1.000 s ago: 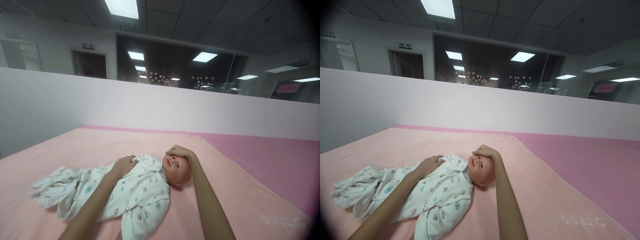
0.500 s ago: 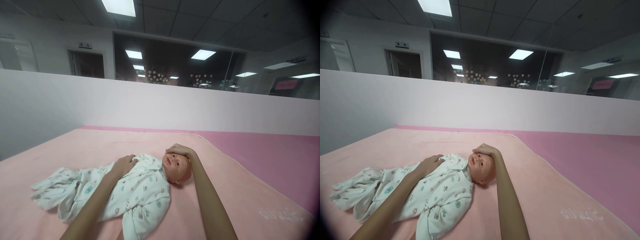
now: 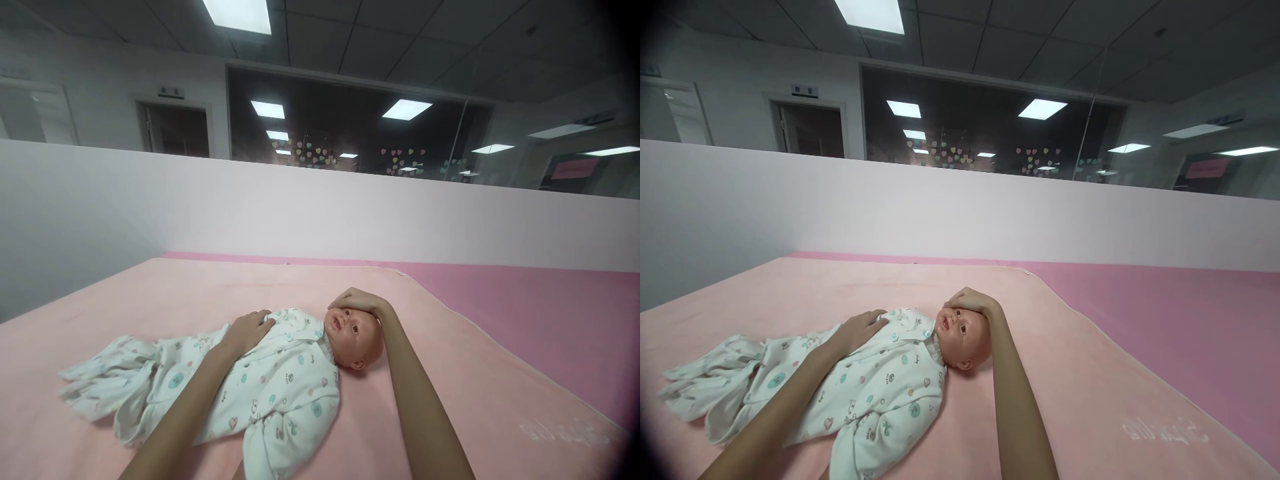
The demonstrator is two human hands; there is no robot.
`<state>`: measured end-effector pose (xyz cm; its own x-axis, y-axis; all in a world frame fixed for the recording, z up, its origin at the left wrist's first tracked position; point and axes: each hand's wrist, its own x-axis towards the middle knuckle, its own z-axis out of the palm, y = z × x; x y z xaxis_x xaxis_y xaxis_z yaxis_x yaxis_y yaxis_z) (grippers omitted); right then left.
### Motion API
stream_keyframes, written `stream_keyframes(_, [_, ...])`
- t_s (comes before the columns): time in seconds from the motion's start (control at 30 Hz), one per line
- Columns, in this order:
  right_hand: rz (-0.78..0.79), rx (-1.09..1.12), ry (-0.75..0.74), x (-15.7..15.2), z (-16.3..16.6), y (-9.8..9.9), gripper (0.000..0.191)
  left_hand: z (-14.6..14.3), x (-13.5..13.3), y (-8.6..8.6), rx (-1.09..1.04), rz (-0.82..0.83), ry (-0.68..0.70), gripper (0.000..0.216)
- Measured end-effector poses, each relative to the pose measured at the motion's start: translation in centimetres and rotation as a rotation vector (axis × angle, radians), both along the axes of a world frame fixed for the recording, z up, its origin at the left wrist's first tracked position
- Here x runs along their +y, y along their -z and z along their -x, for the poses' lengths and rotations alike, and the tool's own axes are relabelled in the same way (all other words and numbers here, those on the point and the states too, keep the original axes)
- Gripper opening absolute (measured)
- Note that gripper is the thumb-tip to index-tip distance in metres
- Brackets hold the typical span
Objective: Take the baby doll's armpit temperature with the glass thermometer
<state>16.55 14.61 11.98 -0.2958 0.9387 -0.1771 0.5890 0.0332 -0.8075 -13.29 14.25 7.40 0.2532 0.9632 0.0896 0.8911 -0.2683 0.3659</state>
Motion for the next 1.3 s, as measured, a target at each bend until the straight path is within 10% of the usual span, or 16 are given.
stream_keyframes(0.2, [-0.063, 0.096, -0.005, 0.3, -0.2, 0.2, 0.043, 0.0, -0.1, 0.0, -0.005, 0.006, -0.004, 0.055])
stream_keyframes(1.3, [-0.026, 0.077, -0.042, -0.4, 0.4, -0.4, 0.018, 0.1, 0.1, 0.2, -0.014, -0.016, -0.009, 0.056])
